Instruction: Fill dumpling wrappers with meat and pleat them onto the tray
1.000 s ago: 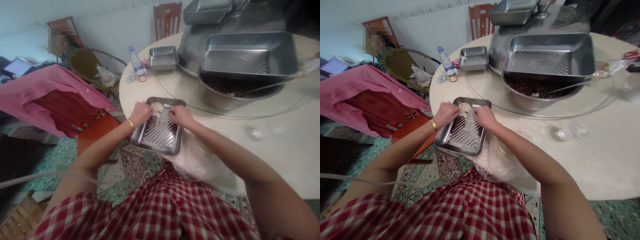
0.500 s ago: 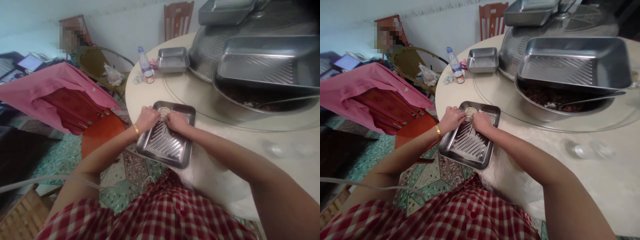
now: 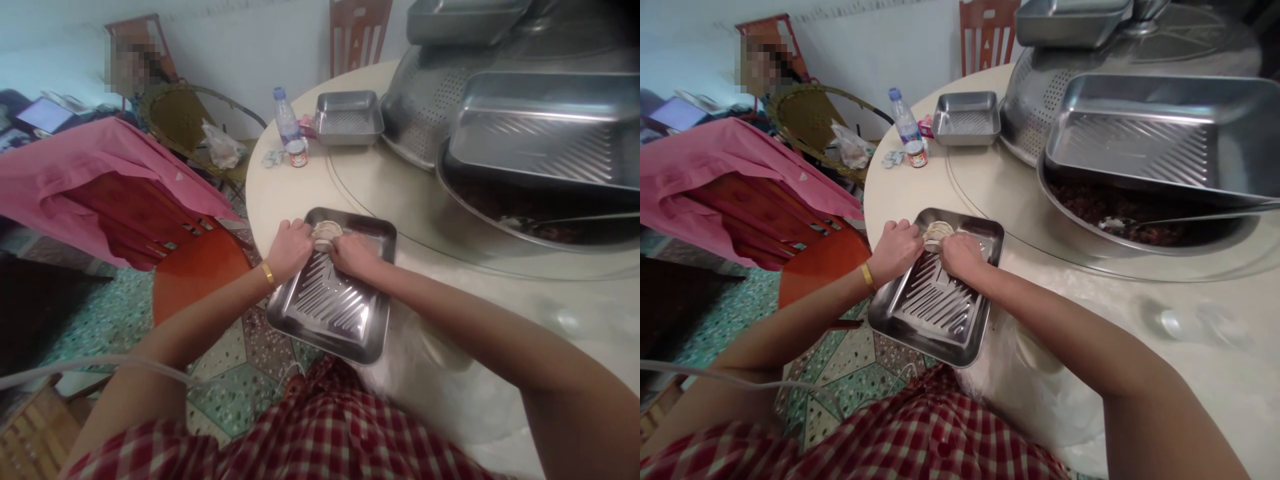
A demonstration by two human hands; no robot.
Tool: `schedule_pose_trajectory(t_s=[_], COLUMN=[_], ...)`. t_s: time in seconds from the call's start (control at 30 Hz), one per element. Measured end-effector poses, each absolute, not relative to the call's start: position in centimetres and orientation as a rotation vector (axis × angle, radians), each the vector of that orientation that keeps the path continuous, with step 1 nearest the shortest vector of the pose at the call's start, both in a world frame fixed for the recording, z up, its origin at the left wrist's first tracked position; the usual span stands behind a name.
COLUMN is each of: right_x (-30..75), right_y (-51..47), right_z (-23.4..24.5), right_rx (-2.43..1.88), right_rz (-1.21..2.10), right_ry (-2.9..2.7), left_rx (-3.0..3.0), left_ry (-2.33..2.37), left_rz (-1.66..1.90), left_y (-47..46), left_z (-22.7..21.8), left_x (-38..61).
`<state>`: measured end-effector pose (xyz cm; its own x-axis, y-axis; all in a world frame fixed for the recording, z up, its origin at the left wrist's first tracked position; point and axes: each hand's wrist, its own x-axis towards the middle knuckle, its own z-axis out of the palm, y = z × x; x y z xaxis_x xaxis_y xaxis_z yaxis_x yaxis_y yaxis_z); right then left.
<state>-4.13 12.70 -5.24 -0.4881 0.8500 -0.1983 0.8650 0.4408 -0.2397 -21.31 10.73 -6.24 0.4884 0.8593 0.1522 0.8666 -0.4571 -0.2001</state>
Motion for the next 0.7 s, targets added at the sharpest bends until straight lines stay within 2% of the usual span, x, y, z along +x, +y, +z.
schedule_pose_trajectory(t_s=[0.37,0.7], right_x=[-3.8,-2.4], right_y=[13.0,13.1], right_z=[-5.2,-4.1], right_rx=[1.512,1.469], right_rz=[-0.528,-0.516], right_ry=[2.611,2.641], left_rx=[-2.484,-2.450], left_ry=[-1.427,-1.418], left_rz=[-0.011,0.187], left_y=[10.8,10.2], left_z=[-5.8,-4.5], left_x=[-21.4,-21.0])
